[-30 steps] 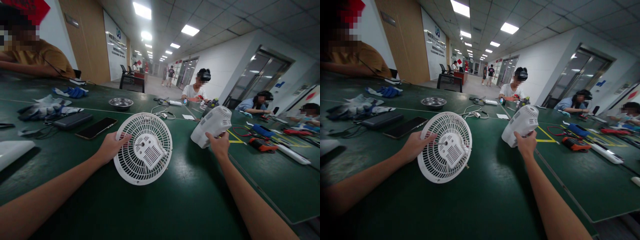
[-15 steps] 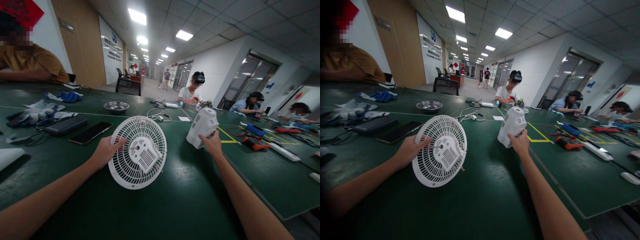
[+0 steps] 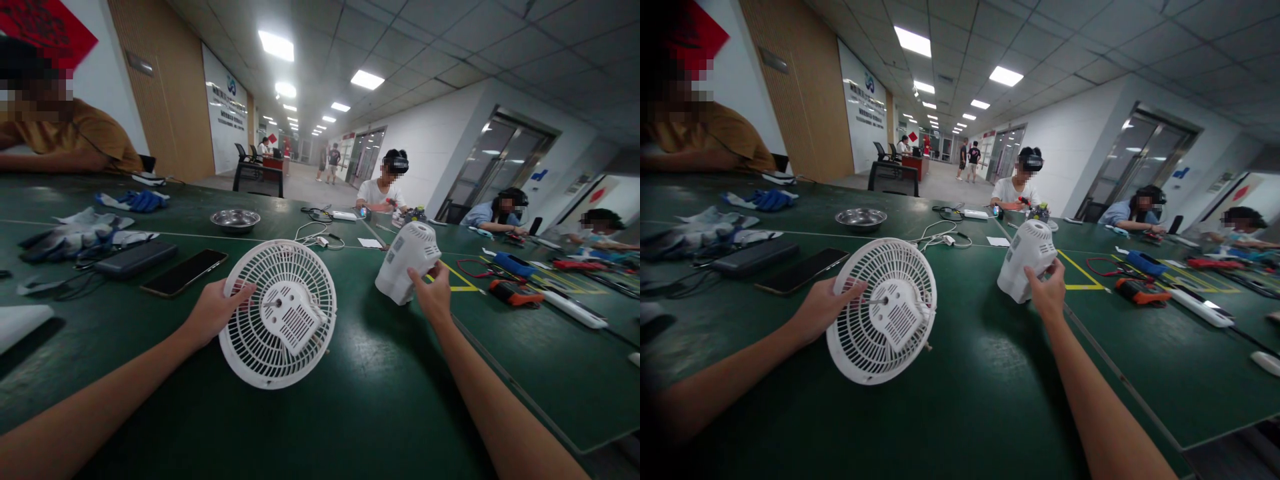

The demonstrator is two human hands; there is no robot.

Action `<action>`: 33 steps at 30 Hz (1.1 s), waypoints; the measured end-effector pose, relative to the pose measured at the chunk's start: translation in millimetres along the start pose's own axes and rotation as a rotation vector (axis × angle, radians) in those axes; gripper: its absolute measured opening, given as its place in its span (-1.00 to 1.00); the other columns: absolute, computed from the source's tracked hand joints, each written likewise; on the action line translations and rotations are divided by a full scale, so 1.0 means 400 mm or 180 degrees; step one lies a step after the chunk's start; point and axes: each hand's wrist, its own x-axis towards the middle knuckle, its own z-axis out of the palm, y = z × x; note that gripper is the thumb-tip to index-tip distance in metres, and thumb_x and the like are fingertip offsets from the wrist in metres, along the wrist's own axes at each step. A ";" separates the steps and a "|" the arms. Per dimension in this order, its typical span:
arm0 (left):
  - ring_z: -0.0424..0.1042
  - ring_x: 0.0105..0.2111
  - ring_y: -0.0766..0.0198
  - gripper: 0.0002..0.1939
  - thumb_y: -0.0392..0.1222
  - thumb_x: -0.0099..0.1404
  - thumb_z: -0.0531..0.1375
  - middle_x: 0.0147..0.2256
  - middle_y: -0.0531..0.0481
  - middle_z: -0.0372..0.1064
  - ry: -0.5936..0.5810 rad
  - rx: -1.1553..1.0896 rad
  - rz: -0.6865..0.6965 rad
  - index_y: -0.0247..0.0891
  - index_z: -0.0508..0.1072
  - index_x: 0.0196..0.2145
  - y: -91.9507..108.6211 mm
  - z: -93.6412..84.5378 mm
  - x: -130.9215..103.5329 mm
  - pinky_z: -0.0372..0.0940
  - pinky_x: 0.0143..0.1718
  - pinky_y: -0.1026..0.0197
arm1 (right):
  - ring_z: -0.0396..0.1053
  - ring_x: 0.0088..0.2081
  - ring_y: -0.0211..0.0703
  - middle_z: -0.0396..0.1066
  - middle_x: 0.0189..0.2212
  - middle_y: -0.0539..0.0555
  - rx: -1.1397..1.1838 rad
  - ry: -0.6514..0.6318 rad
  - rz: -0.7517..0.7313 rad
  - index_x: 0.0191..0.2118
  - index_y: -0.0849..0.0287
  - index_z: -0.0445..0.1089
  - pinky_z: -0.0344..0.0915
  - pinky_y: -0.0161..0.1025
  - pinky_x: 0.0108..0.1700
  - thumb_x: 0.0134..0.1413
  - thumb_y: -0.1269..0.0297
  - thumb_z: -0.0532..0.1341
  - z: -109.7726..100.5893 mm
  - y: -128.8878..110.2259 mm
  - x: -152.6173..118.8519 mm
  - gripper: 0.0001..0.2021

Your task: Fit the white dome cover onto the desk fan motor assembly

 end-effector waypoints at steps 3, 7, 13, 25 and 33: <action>0.62 -0.35 0.05 -0.61 0.11 0.24 0.30 -0.32 -0.08 0.60 0.0020 0.0058 -0.0006 -0.24 0.50 -0.14 0.007 0.002 -0.003 0.51 -0.33 0.06 | 0.41 0.03 0.15 0.42 0.04 0.30 0.0154 0.0214 -0.0220 0.20 0.24 0.24 0.30 0.04 0.10 -0.14 -0.08 0.40 0.004 0.008 0.003 -0.18; 0.62 -0.37 0.03 -0.60 0.12 0.23 0.30 -0.35 -0.08 0.59 0.0042 0.0062 0.0002 -0.24 0.49 -0.14 0.013 0.005 -0.005 0.51 -0.34 0.03 | 0.40 0.02 0.13 0.39 0.06 0.29 0.0263 0.0157 -0.0236 0.27 0.23 0.16 0.31 0.02 0.09 -0.16 -0.08 0.41 0.006 0.015 0.004 -0.10; 0.61 -0.38 0.05 -0.62 0.10 0.24 0.28 -0.35 -0.07 0.59 -0.0014 0.0044 -0.0057 -0.24 0.48 -0.13 0.024 0.005 -0.011 0.50 -0.35 0.06 | 0.41 -0.02 0.14 0.44 0.01 0.28 0.0124 0.0223 -0.0118 0.21 0.24 0.25 0.30 0.04 0.06 -0.13 -0.13 0.38 0.002 0.002 0.002 -0.17; 0.61 -0.38 0.05 -0.60 0.09 0.26 0.27 -0.36 -0.07 0.60 -0.0012 0.0105 -0.0067 -0.29 0.47 -0.11 0.026 0.008 -0.013 0.49 -0.36 0.06 | 0.28 0.14 0.26 0.33 0.10 0.36 -0.0245 0.0767 -0.1134 0.25 0.32 0.20 0.17 0.19 0.19 -0.09 -0.05 0.37 -0.004 -0.032 -0.012 -0.16; 0.61 -0.38 0.07 -0.64 0.05 0.28 0.27 -0.35 -0.07 0.60 -0.0049 0.0031 -0.0014 -0.28 0.46 -0.11 0.024 0.005 -0.012 0.49 -0.35 0.06 | 0.41 -0.02 0.12 0.43 0.02 0.24 0.0314 -0.0690 -0.0949 0.21 0.19 0.23 0.35 0.01 -0.04 0.01 0.03 0.34 0.051 -0.188 -0.176 -0.32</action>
